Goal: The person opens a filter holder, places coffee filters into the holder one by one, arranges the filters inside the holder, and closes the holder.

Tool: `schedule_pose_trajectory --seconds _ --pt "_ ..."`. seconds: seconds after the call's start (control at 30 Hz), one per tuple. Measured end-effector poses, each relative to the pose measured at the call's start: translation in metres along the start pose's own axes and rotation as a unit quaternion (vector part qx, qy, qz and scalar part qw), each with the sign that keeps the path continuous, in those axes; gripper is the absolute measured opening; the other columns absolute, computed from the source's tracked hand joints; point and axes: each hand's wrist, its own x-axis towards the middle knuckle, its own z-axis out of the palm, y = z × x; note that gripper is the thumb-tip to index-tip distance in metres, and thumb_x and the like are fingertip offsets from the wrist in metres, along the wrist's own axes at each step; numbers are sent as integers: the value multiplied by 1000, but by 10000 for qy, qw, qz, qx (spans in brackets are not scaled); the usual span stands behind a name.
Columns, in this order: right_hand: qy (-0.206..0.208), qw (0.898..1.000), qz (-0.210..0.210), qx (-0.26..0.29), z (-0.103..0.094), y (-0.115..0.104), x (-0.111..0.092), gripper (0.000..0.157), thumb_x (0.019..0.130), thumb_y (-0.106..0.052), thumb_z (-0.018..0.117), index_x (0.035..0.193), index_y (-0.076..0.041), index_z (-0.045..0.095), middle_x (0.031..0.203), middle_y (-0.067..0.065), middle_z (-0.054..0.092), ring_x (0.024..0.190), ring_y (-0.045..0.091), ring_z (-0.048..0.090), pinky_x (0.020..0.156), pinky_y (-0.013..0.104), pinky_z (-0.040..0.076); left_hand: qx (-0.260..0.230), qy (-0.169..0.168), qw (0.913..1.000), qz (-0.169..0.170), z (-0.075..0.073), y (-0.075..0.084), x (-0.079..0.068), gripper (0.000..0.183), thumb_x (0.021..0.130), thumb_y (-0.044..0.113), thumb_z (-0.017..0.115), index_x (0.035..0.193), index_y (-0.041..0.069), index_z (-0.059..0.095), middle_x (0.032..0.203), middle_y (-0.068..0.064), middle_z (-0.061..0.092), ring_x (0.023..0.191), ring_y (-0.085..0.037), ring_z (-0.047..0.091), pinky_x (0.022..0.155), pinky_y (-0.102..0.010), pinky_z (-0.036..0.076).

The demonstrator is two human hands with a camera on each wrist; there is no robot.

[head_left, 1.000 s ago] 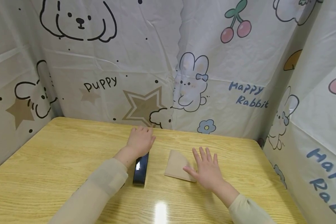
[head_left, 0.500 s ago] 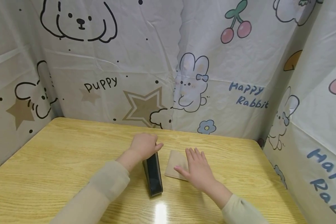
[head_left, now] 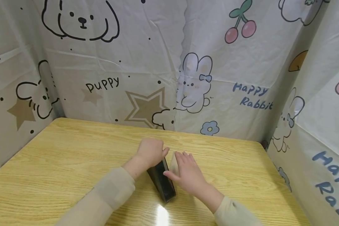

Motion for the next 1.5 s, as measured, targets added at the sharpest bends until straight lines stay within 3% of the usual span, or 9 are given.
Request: schedule_pose_trajectory --seconds 0.2,0.33,0.43,0.53,0.63,0.77,0.9,1.2,1.5 --pt "149 9994 -318 45 4 -9 1 68 83 -52 62 129 -3 52 109 9 67 103 21 63 109 46 30 -161 -187 9997 -18 -3 5 -4 40 95 34 50 62 11 51 52 0 44 46 -14 45 47 -28 43" --pt "111 9991 -368 196 5 -12 2 58 82 -48 66 120 -5 58 81 0 66 73 11 60 79 30 49 -326 -364 9988 -13 -5 5 -6 37 95 32 50 65 11 53 56 0 47 49 -14 47 49 -29 44" --pt "-104 9985 -265 462 4 -14 2 54 83 -43 67 119 -4 57 75 -1 62 66 8 54 58 22 43 -512 -618 9968 60 -7 1 -6 35 94 36 50 82 5 62 68 -5 59 60 -19 57 57 -34 49" --pt "-353 9974 -162 613 2 -15 2 55 84 -39 66 123 -2 55 76 0 64 65 8 57 57 22 44 -940 -985 9903 261 -7 -6 -6 45 91 44 53 105 2 60 83 -9 65 73 -24 62 66 -37 51" --pt "-476 9970 -169 586 -1 -16 3 53 84 -37 66 123 -2 55 79 3 66 65 10 58 57 23 45 -1828 -1419 9712 559 -7 -17 -6 44 86 41 62 109 4 54 87 -7 63 73 -20 59 65 -32 48" --pt "-577 9962 -290 581 -3 -17 5 44 84 -34 66 115 -4 57 76 2 65 58 6 52 53 21 41 -3063 -2079 9241 948 -9 -32 -6 39 77 19 74 104 10 47 90 -3 59 77 -14 56 68 -28 46" --pt "-698 9952 -327 605 -5 -18 4 41 84 -32 67 114 -4 57 76 1 63 57 3 47 52 19 39 -3408 -2374 9004 1296 -10 -42 -8 47 72 2 77 106 11 46 105 -6 61 96 -18 59 83 -34 49" --pt "-782 9954 -334 430 -7 -22 4 40 84 -31 67 111 -4 57 79 3 65 61 5 51 55 21 42 -2826 -2152 9250 1349 -10 -44 -10 53 67 -5 79 106 15 48 108 -7 62 103 -23 59 90 -42 46" --pt "-856 9953 -339 297 -6 -23 2 48 84 -31 66 121 -2 55 86 6 67 66 7 56 58 21 44 -3142 -1754 9215 1457 3 -55 -17 51 64 3 83 104 16 53 103 -1 63 98 -17 59 89 -39 47"
